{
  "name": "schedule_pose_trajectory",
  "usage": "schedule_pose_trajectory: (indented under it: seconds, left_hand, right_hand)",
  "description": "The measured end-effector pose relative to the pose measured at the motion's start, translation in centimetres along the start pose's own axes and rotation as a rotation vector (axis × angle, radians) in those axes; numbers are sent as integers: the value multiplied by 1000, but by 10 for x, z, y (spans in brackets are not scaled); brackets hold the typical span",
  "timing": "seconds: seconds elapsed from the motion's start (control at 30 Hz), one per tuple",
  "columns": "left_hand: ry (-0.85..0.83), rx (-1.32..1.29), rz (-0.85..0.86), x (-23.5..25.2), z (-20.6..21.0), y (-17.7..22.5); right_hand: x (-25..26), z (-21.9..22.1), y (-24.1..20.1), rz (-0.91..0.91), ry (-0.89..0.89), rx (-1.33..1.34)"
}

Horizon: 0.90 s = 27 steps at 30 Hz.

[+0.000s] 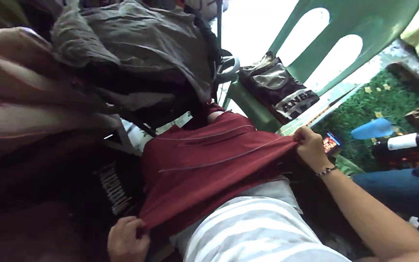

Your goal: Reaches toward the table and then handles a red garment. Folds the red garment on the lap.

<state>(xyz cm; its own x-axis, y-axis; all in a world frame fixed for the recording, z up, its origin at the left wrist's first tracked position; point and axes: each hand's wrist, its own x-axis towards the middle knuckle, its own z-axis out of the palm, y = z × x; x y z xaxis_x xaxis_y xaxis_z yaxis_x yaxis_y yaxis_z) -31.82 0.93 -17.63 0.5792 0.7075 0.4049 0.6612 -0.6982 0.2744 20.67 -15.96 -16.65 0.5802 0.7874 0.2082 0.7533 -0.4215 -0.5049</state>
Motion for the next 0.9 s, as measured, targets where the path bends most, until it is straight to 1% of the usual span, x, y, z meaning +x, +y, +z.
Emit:
schedule_pose_trajectory:
  seconds: [0.03, 0.1, 0.17, 0.2, 0.27, 0.33, 0.4, 0.47, 0.53, 0.6, 0.67, 0.73, 0.8, 0.9]
  left_hand:
    - [-48, -5, 14, -1, -3, 1]
    - [-208, -39, 47, -3, -8, -5]
    - [-336, -104, 65, -4, -13, -15]
    - [-365, -147, 50, -2, -17, -19]
    - [-343, -250, 12, 14, -25, -22]
    - [-235, -295, 14, 42, -26, -9]
    - [-142, -284, 28, 76, -14, 9]
    - [-118, -242, 40, 104, 8, 20]
    - [-151, -171, 15, 125, 34, 23]
    - [-208, -106, -70, 142, 53, 27]
    - [-238, -93, -176, 152, 64, 29]
    - [-223, -105, -239, 157, 70, 28]
    - [-197, -146, -288, 158, 72, 23]
    - [-136, -193, -331, 156, 71, 21]
  right_hand:
    - [-2, 0, 0, -25, 33, -30]
    - [-9, 7, 5, -39, -1, -90]
    - [-19, 18, 17, -12, -134, -106]
    - [-24, 24, 26, -1, -200, -85]
    - [-33, 34, 36, 9, -276, -17]
    - [-37, 38, 34, 60, -323, 49]
    - [-37, 41, 30, 135, -347, 98]
    - [-36, 45, 29, 180, -333, 119]
    - [-39, 50, 30, 221, -266, 125]
    - [-41, 53, 29, 268, -140, 139]
    - [-42, 55, 27, 274, -3, 150]
    - [-45, 57, 28, 238, 49, 112]
    - [-49, 62, 34, 172, -2, 29]
    - [-54, 66, 41, 172, -261, -93]
